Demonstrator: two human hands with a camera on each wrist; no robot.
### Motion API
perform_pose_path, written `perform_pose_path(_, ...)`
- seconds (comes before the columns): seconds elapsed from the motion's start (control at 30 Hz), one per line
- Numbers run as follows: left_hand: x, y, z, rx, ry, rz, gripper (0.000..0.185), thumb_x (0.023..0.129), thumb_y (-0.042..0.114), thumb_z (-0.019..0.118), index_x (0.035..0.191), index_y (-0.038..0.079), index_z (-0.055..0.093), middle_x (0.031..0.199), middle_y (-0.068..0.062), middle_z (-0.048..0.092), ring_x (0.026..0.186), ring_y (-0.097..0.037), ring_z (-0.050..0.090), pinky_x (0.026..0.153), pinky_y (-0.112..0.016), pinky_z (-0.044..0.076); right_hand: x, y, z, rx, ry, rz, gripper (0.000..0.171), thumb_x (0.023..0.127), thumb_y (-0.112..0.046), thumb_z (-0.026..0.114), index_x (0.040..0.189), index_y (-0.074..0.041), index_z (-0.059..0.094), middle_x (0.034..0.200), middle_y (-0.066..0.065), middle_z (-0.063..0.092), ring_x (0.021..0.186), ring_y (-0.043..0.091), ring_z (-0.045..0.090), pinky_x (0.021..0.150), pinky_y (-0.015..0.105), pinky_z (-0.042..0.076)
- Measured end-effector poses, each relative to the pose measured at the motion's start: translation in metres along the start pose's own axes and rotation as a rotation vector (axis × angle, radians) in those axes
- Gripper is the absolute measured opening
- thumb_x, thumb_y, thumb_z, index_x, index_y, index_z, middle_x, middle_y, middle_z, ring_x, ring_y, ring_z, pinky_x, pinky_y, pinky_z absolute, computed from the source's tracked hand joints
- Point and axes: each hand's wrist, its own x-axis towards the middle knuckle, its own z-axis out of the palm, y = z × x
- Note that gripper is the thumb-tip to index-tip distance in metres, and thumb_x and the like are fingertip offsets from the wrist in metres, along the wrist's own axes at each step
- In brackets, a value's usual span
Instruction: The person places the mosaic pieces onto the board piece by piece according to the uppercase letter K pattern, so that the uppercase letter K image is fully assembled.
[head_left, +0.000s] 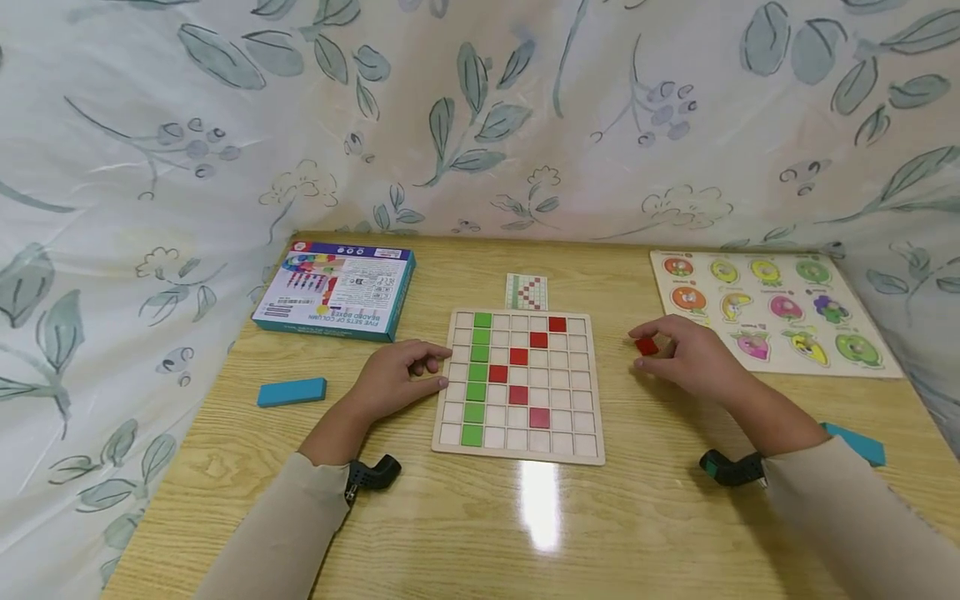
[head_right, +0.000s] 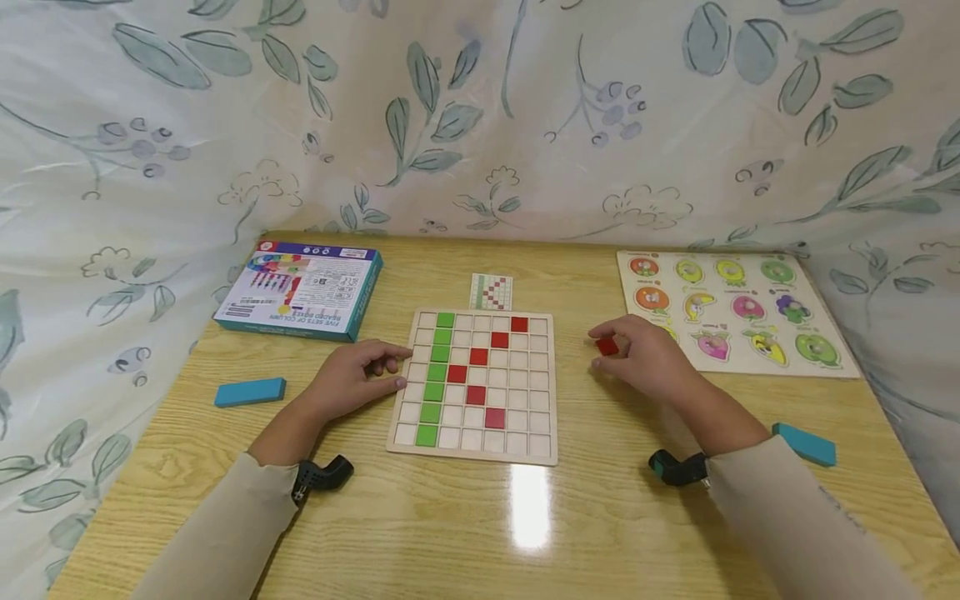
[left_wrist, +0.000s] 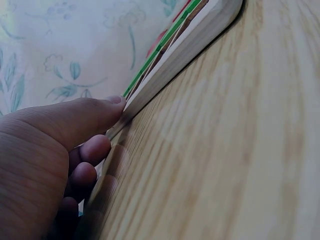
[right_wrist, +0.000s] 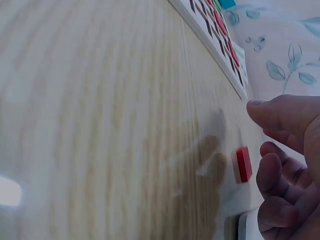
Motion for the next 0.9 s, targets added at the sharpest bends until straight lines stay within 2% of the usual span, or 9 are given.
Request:
perform_pose_path(0.17,0.001,-0.001,-0.001,0.001,0.007,0.011,0.036,0.095,0.026,0.085,0.129,0.017,0.078,0.096,0.009,0.066,0.082,-0.015,0.055,0.077,-0.035,0.046,0.004,0.004,-0.004,-0.081,0.018,-0.001,0.04,0.091,-0.017,0.087,0.128,-0.008,0.075,0.114,0.013,0.065,0.075,0.021,0.051,0.063,0.034,0.044)
perform_pose_path(0.37,0.001,0.0,-0.001,-0.01,0.011,0.013,0.036,0.095,0.026,0.085,0.129,0.017,0.078,0.096,0.009,0.066,0.083,-0.016,0.055,0.077,-0.036,0.046,0.009,0.007,-0.005,-0.128,0.003,0.026,0.04,0.091,-0.017,0.086,0.127,-0.008,0.074,0.113,0.012,0.064,0.076,0.022,0.052,0.066,0.037,0.044)
perform_pose_path(0.57,0.0,0.0,-0.001,-0.006,0.004,0.007,0.036,0.095,0.026,0.085,0.13,0.018,0.078,0.097,0.01,0.066,0.084,-0.016,0.056,0.078,-0.036,0.046,0.01,0.007,-0.007,-0.159,-0.043,0.053,0.039,0.09,-0.015,0.083,0.128,-0.005,0.075,0.12,0.018,0.067,0.077,0.023,0.052,0.07,0.04,0.043)
perform_pose_path(0.73,0.0,0.0,-0.001,0.0,0.003,0.008,0.036,0.095,0.026,0.085,0.13,0.018,0.078,0.097,0.01,0.066,0.084,-0.016,0.056,0.078,-0.036,0.046,0.009,0.009,-0.005,-0.157,-0.056,0.067,0.038,0.092,-0.016,0.083,0.126,-0.003,0.075,0.125,0.019,0.069,0.084,0.025,0.052,0.077,0.041,0.044)
perform_pose_path(0.9,0.001,0.0,-0.001,0.006,-0.002,0.009,0.036,0.095,0.026,0.084,0.13,0.018,0.077,0.097,0.009,0.066,0.084,-0.016,0.055,0.078,-0.036,0.046,0.009,0.011,-0.003,-0.138,-0.052,0.067,0.031,0.094,-0.017,0.081,0.122,-0.004,0.076,0.119,0.016,0.07,0.076,0.022,0.051,0.071,0.039,0.044)
